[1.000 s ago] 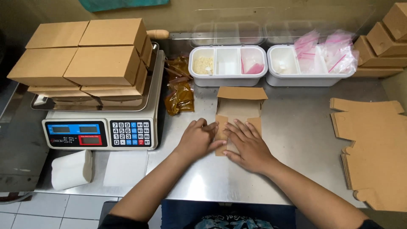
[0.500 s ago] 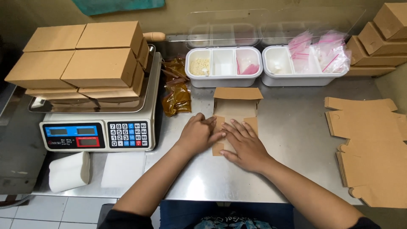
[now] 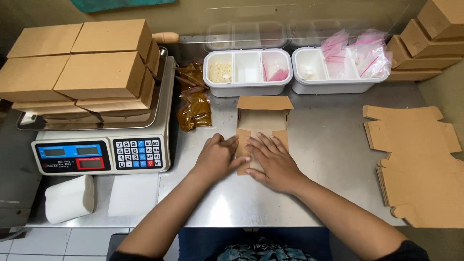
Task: The person folds a flat cardboard box blank into a three-dimensional box on a stainless steel countertop. They fold the side flaps, tuck tabs to secure the sides, and then place a white paper liner inside the finished box.
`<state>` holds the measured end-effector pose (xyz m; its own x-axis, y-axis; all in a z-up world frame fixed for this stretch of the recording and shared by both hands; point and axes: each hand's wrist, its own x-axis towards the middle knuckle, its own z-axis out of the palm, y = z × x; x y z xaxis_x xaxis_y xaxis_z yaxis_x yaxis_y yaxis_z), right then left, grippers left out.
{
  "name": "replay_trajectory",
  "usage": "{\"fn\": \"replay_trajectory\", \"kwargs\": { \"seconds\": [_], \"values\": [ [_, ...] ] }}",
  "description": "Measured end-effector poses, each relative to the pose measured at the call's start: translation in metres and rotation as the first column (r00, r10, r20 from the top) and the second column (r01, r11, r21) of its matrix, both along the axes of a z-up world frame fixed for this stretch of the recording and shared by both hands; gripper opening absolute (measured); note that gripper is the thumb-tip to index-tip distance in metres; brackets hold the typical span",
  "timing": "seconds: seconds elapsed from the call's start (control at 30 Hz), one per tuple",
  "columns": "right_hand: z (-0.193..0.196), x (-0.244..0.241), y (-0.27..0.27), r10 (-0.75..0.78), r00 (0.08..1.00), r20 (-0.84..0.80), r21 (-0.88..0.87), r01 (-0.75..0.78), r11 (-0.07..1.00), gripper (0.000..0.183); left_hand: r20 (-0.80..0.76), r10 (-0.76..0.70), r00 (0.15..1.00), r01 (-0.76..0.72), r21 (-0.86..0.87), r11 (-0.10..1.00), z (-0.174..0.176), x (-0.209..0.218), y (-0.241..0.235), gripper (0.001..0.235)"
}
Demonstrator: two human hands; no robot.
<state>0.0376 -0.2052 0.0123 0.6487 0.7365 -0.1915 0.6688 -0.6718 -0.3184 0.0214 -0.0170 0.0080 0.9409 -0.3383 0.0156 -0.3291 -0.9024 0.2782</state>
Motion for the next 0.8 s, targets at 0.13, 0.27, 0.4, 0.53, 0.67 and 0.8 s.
{"fn": "replay_trajectory", "kwargs": {
  "seconds": [0.13, 0.27, 0.4, 0.53, 0.67, 0.8],
  "values": [
    [0.001, -0.001, 0.0, -0.003, 1.0, -0.003, 0.007, 0.003, 1.0, 0.057, -0.047, -0.013, 0.999, 0.013, 0.01, 1.0, 0.01, -0.018, 0.001, 0.063],
    [0.003, -0.001, 0.0, -0.008, 1.0, -0.015, 0.011, 0.008, 1.0, 0.057, -0.154, -0.088, 0.984, 0.094, 0.029, 0.995, 0.008, -0.047, -0.004, 0.062],
    [0.002, -0.001, 0.0, 0.002, 1.0, -0.005, 0.015, -0.002, 1.0, 0.057, -0.125, -0.066, 0.99, 0.082, 0.122, 0.989, 0.001, -0.035, -0.005, 0.063],
    [-0.002, -0.001, -0.001, 0.014, 1.0, 0.026, 0.009, -0.014, 1.0, 0.057, -0.062, -0.02, 0.998, 0.026, 0.087, 0.996, 0.006, 0.002, -0.002, 0.065],
    [-0.003, -0.001, -0.002, 0.004, 1.0, 0.022, 0.024, -0.004, 1.0, 0.056, -0.099, 0.004, 0.995, 0.003, 0.071, 0.997, 0.019, -0.005, -0.009, 0.065],
    [-0.004, 0.0, -0.001, 0.006, 0.999, 0.032, 0.03, -0.007, 1.0, 0.057, -0.18, -0.065, 0.982, 0.075, 0.049, 0.996, 0.019, -0.038, -0.018, 0.066]
  ]
}}
